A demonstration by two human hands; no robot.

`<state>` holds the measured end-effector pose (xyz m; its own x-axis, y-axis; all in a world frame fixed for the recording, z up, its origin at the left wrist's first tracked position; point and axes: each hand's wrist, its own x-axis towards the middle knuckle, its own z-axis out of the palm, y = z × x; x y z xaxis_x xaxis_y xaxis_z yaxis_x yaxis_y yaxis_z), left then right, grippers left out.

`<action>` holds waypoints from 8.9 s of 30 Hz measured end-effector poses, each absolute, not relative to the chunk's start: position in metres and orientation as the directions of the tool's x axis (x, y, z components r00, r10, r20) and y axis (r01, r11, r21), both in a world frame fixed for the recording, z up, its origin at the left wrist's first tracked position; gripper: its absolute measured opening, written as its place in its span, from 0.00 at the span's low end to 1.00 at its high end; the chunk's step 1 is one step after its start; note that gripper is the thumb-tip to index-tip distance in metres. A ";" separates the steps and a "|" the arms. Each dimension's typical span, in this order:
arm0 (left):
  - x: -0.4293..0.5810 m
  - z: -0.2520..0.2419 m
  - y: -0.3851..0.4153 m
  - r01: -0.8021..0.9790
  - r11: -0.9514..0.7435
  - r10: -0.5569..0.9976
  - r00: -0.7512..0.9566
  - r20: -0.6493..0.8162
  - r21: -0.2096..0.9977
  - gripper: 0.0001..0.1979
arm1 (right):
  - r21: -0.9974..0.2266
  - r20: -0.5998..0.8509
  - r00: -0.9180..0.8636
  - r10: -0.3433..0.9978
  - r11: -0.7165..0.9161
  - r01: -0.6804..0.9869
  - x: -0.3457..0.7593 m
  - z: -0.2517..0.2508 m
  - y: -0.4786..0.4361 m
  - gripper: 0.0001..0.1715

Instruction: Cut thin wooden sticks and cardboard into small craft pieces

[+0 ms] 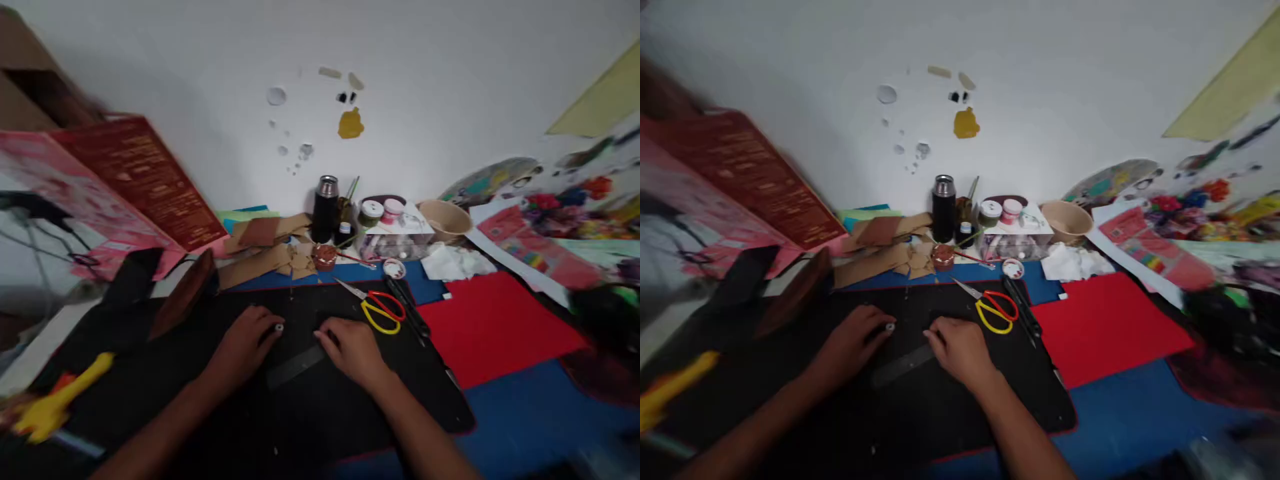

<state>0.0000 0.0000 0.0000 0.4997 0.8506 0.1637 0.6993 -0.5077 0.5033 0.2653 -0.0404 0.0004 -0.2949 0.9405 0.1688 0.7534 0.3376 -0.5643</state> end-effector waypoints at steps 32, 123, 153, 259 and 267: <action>0.002 -0.016 0.009 0.683 -0.502 0.859 0.464 0.215 0.531 0.21 | -0.227 -0.037 0.048 0.998 -0.055 0.972 0.336 0.053 0.056 0.21; -0.003 -0.023 0.014 0.606 -0.569 0.815 0.504 0.285 0.556 0.14 | 0.135 -0.262 -0.032 0.965 0.070 0.988 0.325 0.051 0.120 0.16; -0.001 -0.020 0.016 0.576 -0.552 0.826 0.478 0.300 0.603 0.12 | 0.178 -0.272 -0.053 0.961 0.104 0.978 0.349 0.067 0.095 0.21; 0.015 0.014 0.034 -0.490 0.167 0.985 0.051 -0.164 0.855 0.19 | -0.995 0.002 0.011 1.000 0.000 0.103 0.253 0.013 0.013 0.24; 0.015 0.013 0.036 -0.501 0.131 0.989 0.006 -0.148 0.856 0.20 | -0.997 -0.072 0.080 0.994 -0.070 -0.028 0.257 0.017 0.017 0.28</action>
